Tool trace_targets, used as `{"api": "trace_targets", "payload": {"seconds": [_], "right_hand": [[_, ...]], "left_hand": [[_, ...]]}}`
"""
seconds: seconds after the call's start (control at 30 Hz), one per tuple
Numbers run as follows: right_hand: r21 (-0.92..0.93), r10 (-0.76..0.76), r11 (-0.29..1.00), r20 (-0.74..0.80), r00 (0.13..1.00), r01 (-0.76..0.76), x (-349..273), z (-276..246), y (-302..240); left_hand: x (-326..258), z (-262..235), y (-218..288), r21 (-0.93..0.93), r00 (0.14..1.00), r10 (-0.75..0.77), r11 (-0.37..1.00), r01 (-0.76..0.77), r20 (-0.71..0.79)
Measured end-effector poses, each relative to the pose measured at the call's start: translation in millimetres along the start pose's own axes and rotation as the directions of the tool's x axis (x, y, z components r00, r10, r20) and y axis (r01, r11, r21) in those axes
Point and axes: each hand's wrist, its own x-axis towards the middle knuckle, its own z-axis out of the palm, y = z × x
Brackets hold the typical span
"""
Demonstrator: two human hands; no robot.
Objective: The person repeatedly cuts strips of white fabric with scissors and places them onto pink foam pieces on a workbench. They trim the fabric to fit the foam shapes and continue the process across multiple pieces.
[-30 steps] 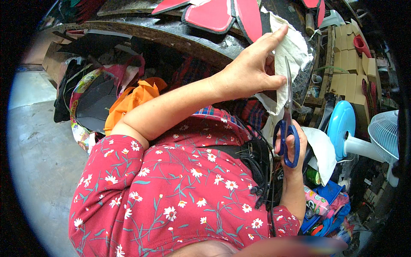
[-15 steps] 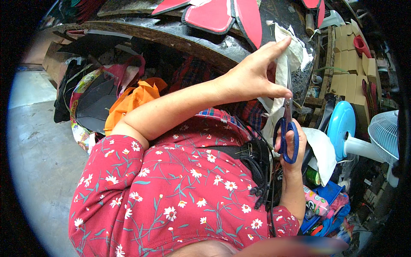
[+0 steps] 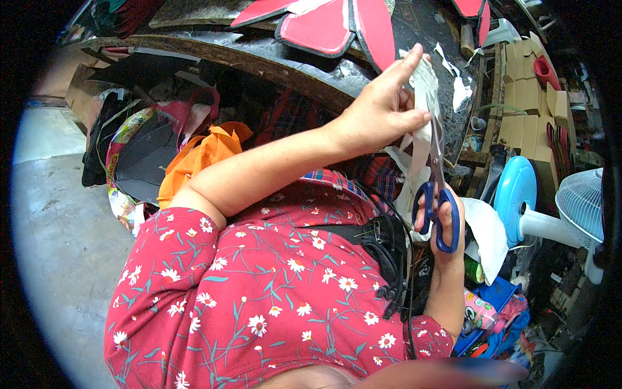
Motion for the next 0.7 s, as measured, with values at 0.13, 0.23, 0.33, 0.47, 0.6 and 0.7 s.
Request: {"api": "trace_targets", "payload": {"seconds": [0.13, 0.23, 0.33, 0.47, 0.6, 0.7], "right_hand": [[0.04, 0.054, 0.998, 0.06, 0.997, -0.057, -11.2, -5.8, -1.1], [0.085, 0.037, 0.996, 0.054, 0.998, -0.041, -11.8, -5.3, -0.7], [0.051, -0.007, 0.999, 0.009, 1.0, 0.007, -3.3, -3.2, -1.3], [0.047, -0.058, 0.997, 0.001, 0.998, 0.058, 10.4, 1.9, -0.7], [0.091, -0.029, 0.995, -0.092, 0.995, 0.037, 16.2, 7.1, 3.3], [0.085, -0.019, 0.996, -0.111, 0.994, 0.029, 17.6, 4.2, 2.6]], "left_hand": [[5.5, -8.7, 5.0, -0.031, 0.998, 0.038, 0.999, -0.036, 0.051], [4.7, -6.5, 6.6, -0.024, 0.995, 0.026, 0.999, -0.024, 0.092], [3.6, 0.2, 6.7, 0.008, 0.995, 0.02, 1.0, -0.021, 0.096], [3.5, 8.9, 4.0, 0.009, 0.997, -0.002, 1.0, 0.001, 0.076], [7.7, 8.7, -2.1, 0.035, 0.998, -0.021, 0.999, 0.02, 0.051], [11.1, 7.1, -6.9, 0.041, 0.998, -0.038, 0.999, 0.036, 0.054]]}}
